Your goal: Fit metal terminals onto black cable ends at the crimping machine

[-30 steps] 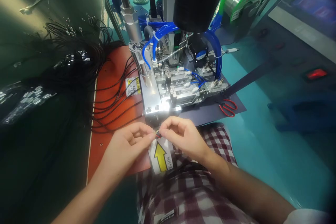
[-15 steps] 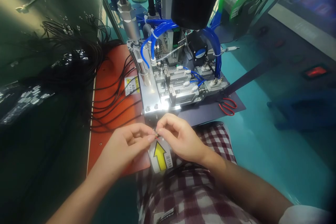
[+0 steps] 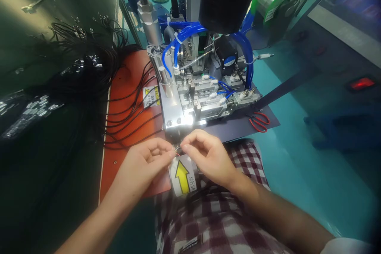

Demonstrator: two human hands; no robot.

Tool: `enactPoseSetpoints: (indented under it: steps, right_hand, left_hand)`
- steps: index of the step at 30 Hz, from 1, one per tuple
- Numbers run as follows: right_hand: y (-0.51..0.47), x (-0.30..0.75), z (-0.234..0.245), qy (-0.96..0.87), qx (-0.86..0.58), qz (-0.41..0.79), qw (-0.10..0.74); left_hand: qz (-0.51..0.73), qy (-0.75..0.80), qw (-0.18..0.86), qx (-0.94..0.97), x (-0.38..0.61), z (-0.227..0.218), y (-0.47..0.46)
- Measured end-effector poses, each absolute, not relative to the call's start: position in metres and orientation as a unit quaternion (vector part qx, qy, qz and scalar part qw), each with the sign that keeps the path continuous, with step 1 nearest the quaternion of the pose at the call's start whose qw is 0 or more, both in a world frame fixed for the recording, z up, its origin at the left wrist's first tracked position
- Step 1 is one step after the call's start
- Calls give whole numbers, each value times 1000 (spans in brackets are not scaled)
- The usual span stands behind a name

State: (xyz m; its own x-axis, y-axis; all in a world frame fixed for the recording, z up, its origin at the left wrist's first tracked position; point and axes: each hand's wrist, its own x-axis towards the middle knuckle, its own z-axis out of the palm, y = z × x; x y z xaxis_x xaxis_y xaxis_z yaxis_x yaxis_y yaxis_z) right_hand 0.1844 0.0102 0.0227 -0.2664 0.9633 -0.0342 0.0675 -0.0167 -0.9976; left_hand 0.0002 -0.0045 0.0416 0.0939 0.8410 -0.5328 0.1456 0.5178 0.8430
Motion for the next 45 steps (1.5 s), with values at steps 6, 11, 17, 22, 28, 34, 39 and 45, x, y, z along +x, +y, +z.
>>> enactPoseSetpoints:
  steps: [6, 11, 17, 22, 28, 34, 39, 45]
  right_hand:
    - [7, 182, 25, -629, -448, 464, 433]
    - [5, 183, 25, -660, -437, 424, 440]
    - [5, 182, 22, -671, -429, 404, 450]
    - [6, 181, 19, -691, -415, 362, 468]
    - [6, 181, 15, -712, -387, 318, 492]
    - [11, 184, 16, -700, -378, 361, 487]
    - [14, 186, 16, -729, -366, 354, 457]
    - [8, 185, 23, -704, -428, 409, 392]
  left_hand:
    - [294, 606, 622, 399, 2, 41, -4]
    - [291, 604, 625, 398, 6, 45, -2]
    - [292, 601, 627, 399, 5, 45, -3]
    - [299, 601, 627, 395, 2, 38, -3]
    - [293, 611, 627, 385, 2, 36, -2]
    - [284, 606, 629, 396, 2, 37, -1]
    - [268, 606, 627, 411, -1, 34, -3]
    - [281, 612, 625, 394, 4, 43, -3]
